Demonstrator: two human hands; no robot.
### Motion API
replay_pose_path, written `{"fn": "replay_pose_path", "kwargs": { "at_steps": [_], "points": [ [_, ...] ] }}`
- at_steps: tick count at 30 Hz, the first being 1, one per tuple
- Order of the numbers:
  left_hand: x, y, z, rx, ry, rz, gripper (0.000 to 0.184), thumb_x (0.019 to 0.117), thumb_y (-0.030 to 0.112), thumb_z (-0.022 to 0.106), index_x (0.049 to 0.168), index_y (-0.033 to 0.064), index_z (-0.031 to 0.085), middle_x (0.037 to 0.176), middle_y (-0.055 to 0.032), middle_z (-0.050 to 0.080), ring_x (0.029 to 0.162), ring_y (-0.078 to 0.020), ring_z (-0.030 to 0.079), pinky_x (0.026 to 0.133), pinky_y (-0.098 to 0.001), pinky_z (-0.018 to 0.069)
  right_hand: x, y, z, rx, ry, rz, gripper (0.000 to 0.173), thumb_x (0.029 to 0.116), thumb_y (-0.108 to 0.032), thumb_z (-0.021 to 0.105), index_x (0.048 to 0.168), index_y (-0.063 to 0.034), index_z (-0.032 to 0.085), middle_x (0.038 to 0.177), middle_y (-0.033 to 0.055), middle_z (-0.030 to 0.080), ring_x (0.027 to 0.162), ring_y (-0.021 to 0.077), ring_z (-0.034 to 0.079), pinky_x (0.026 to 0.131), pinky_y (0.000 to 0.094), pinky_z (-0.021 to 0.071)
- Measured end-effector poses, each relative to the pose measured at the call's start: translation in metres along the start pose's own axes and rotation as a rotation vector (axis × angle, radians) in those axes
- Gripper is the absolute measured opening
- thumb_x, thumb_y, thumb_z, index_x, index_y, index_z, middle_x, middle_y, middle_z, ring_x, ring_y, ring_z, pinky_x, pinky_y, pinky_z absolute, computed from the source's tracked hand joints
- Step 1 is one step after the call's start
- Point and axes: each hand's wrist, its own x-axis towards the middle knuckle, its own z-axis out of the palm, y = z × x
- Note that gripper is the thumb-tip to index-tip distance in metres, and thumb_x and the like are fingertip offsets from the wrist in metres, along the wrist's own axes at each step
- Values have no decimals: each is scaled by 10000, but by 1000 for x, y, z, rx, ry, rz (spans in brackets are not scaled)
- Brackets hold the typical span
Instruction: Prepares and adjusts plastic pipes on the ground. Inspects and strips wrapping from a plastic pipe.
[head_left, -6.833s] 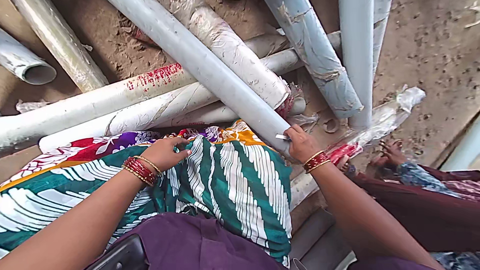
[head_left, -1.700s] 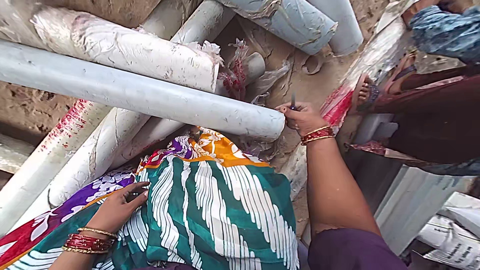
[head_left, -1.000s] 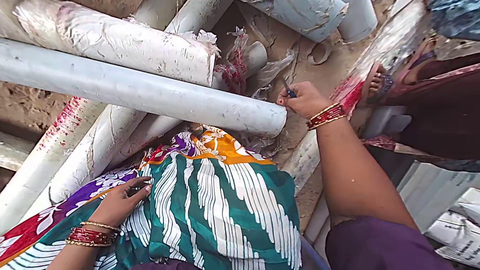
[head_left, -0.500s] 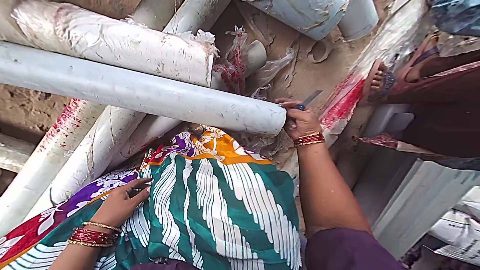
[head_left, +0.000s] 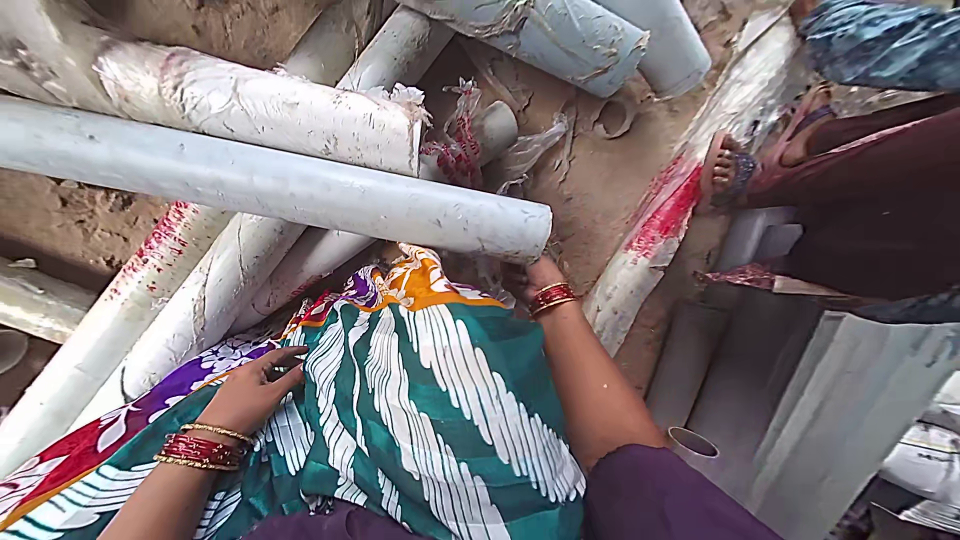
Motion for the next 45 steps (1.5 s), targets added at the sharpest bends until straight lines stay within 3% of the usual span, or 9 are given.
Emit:
{"fn": "replay_pose_path", "kwargs": {
  "at_steps": [6,10,14,19,22,26,35,42,45],
  "points": [
    [-10,3,-3,-2,-7,28,370,1051,194,584,1392,52,606,1298,-185,665,1095,-307,667,983,-522,484,-32,0,6,133,55,66,397,1098,-325,273,793,-178,482,521,-90,337,390,22,257,386,180,224],
    [-18,-2,-9,-19,24,39,402,1060,240,594,1405,34,592,1339,-203,647,1174,-351,644,1033,-555,454,-80,-11,15,16,274,-173,474,1094,-490,323,744,-201,458,496,-101,308,387,36,260,402,205,238],
    [-23,-18,-13,-22,17,37,412,1063,266,588,1405,36,596,1335,-208,649,1208,-370,629,1060,-578,432,-105,-14,26,-493,327,-587,670,1109,-523,129,1190,-43,589,783,10,445,645,118,437,639,328,421],
    [-36,-28,-14,-52,7,51,419,1063,263,590,1419,42,587,1345,-197,649,1237,-367,619,1075,-566,424,-91,-10,64,-745,266,-794,370,1101,-150,431,1404,17,562,1151,245,662,959,292,630,900,463,485],
    [-40,-36,-12,-64,-7,75,415,1060,263,594,1416,51,592,1329,-179,660,1203,-343,638,1056,-551,444,-76,0,83,-641,237,-812,440,1053,-90,520,1487,-20,492,961,176,687,752,201,624,727,380,522],
    [-45,-46,-15,-61,-12,75,418,1062,262,590,1421,48,589,1324,-180,662,1188,-344,642,1052,-550,443,-80,13,108,-342,285,-729,360,1059,-102,558,1402,5,533,853,118,672,533,99,580,502,256,505],
    [-46,-50,-18,-88,-11,88,418,1058,260,600,1413,39,593,1312,-179,666,1168,-345,646,1039,-553,449,-76,38,121,-186,239,-749,276,1066,-39,504,1325,53,482,795,67,582,495,62,531,481,219,490],
    [-43,-45,-21,-84,-21,89,421,1061,272,596,1416,46,591,1323,-171,662,1147,-326,652,1027,-540,454,-79,47,115,-317,-119,-691,351,1066,-46,484,1394,1,369,750,12,586,492,47,527,475,206,476],
    [-42,-46,-22,-75,-18,77,415,1062,275,592,1411,51,597,1329,-179,658,1173,-344,644,1039,-553,445,-79,31,119,-213,144,-733,266,1075,-67,492,1317,35,455,747,30,568,497,60,529,492,222,491]
  ]
}}
